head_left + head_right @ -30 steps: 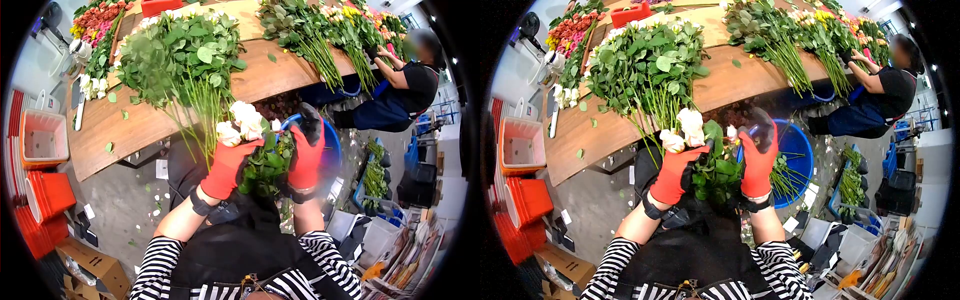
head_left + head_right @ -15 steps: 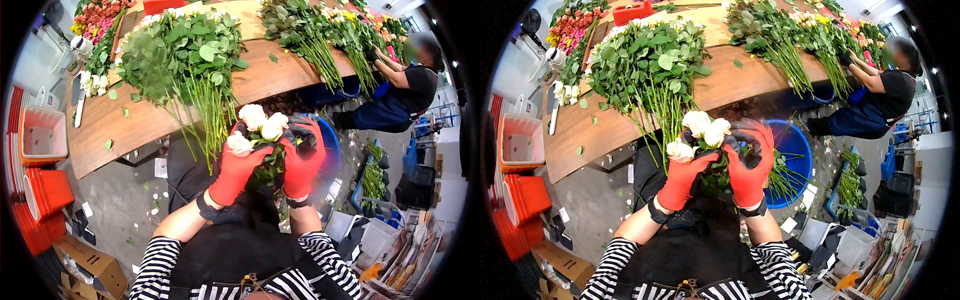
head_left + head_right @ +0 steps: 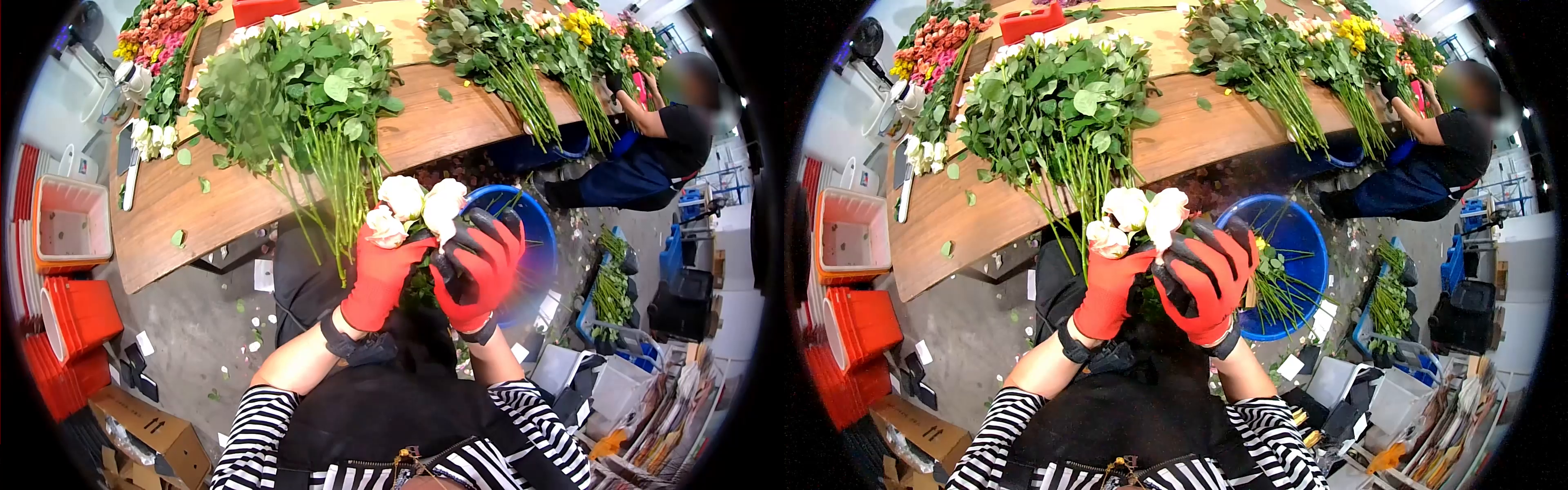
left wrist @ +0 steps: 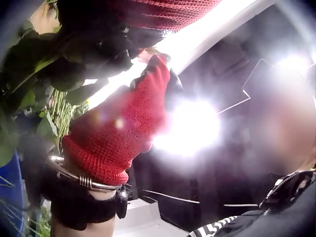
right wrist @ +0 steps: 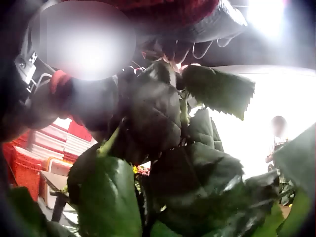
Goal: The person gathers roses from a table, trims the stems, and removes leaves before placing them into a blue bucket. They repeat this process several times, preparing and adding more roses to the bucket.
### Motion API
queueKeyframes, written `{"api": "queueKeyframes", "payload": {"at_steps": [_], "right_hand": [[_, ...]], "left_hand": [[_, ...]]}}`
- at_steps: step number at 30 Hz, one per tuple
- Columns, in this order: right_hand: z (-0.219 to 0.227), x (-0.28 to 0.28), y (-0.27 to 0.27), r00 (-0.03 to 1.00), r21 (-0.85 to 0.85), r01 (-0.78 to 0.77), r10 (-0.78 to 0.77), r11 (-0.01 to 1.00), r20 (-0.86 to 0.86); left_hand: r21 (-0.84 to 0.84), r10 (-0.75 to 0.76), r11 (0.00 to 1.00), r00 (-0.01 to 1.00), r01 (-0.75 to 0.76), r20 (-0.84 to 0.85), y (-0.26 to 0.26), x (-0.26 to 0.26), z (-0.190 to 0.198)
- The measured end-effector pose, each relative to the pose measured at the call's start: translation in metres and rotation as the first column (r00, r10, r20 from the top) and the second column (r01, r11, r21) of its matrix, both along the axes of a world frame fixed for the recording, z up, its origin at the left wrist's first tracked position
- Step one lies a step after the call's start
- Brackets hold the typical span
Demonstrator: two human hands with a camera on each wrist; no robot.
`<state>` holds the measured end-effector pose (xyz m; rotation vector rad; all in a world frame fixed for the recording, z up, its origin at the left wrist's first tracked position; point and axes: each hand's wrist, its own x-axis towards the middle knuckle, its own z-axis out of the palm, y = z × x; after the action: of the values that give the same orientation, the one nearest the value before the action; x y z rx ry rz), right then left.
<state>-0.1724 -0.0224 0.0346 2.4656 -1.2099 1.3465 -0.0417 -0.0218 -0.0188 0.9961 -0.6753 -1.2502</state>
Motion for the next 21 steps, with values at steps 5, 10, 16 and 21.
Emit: {"api": "queueKeyframes", "payload": {"at_steps": [5,10,16,21], "right_hand": [[-0.002,-0.004,-0.011,0.972,0.189,-0.213,0.188,0.959,0.139],[0.001,-0.025,-0.012,0.834,0.410,-0.482,0.263,0.774,0.484],[0.005,-0.030,-0.016,0.840,0.609,-0.148,-0.225,0.779,0.493],[-0.023,-0.034,-0.013,0.844,0.580,-0.197,-0.164,0.791,0.510]], "left_hand": [[0.010,-0.112,0.993,0.969,0.118,-0.222,-0.005,0.011,-0.010],[0.052,-0.137,0.986,0.945,0.160,-0.297,-0.008,0.025,0.019],[-0.105,-0.201,0.979,0.924,0.176,-0.325,-0.006,0.019,-0.010],[-0.042,-0.221,0.975,0.939,0.218,-0.265,0.000,0.016,0.014]]}}
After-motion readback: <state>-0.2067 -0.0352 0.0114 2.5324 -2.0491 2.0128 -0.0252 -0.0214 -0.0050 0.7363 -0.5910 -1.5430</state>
